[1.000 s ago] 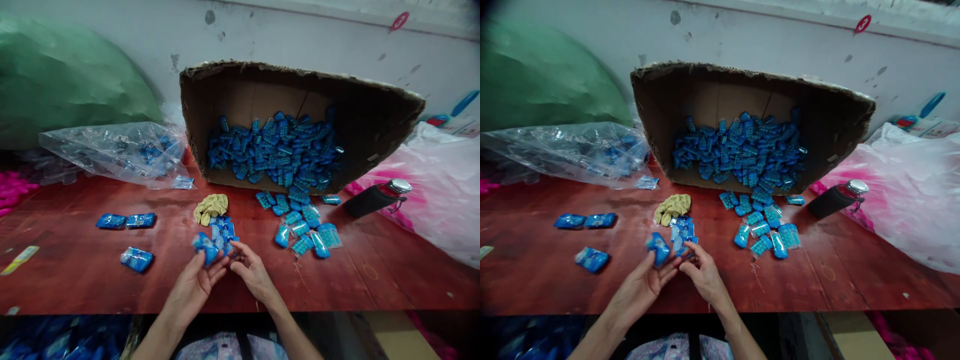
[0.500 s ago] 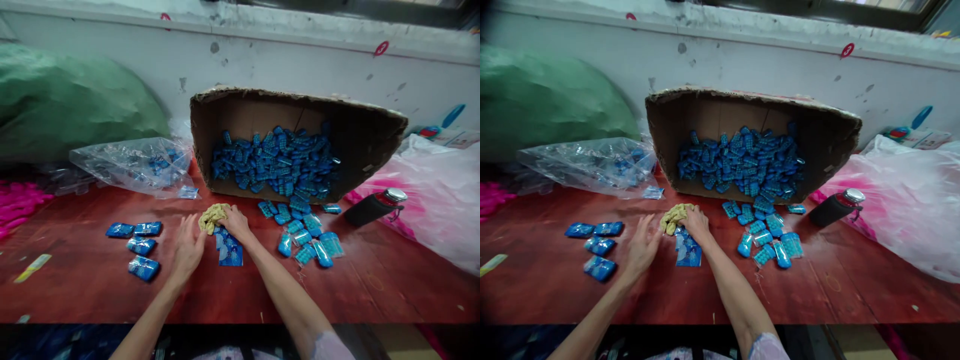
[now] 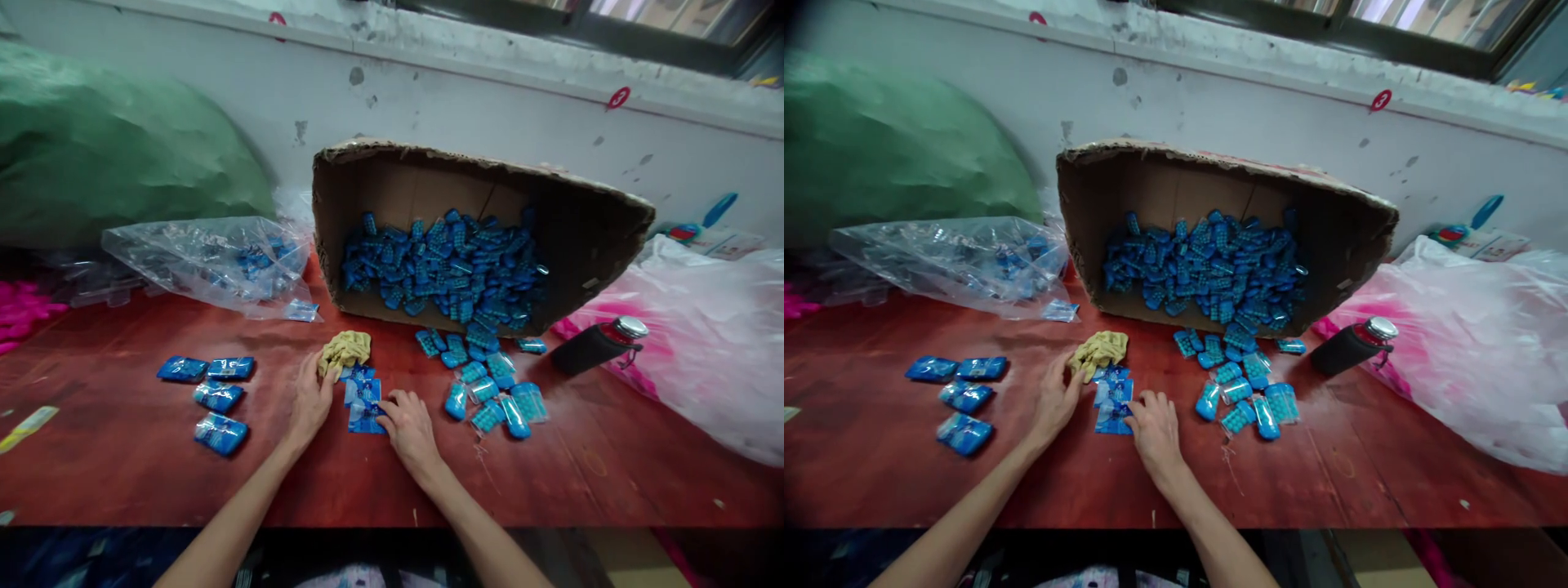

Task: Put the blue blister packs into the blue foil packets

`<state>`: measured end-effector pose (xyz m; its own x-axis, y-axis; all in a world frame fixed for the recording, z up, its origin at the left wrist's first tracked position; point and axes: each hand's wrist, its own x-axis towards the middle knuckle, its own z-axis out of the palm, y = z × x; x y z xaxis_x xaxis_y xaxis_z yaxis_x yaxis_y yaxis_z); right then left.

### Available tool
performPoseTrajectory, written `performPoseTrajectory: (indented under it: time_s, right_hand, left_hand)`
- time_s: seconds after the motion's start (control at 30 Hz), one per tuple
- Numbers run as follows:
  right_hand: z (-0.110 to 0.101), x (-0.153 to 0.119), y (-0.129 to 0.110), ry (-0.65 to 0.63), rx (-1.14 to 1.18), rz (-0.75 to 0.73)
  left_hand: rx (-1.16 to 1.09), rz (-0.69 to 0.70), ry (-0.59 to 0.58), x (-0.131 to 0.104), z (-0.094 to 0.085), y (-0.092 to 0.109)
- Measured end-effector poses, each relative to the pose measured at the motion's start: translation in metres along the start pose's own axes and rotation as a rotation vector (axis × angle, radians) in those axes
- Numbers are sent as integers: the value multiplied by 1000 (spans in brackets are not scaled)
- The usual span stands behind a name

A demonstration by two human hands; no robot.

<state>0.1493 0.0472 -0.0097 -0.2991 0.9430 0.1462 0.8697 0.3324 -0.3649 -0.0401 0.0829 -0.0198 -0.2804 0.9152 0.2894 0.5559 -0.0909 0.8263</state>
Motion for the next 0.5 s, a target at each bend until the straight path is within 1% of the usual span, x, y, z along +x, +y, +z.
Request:
performPoseTrajectory:
  time_s: [0.07,0.13,0.23,0.3,0.33,0.37,0.43,0.5]
  right_hand:
    - [5,-3,-3,30,-4,9]
    - [6,-3,-5,47,-8,15]
    - [-1,-4,-10,71,26,0]
    - [-7,-8,-14,100,105,-19]
    - [-10,-11,-16,112,159,-28]
    - [-13,-14,-19,123,221,-35]
    - [-15,-18,-23,144,370,-35]
    - [-14,-18,-27,174,588,33]
  left_hand:
    - [-118,-78,46,-18,-8,9]
    - [-238,-211,52,-38,-13,18]
    - [-464,-478,24,-63,-13,31]
    - [-596,-639,-14,-72,-9,38]
    - [-635,-690,-57,-74,-7,41]
    - [-656,-718,-112,-75,-5,44]
    - [-682,-725,-204,-75,-4,46]
    - [-735,-714,-246,-74,-5,48]
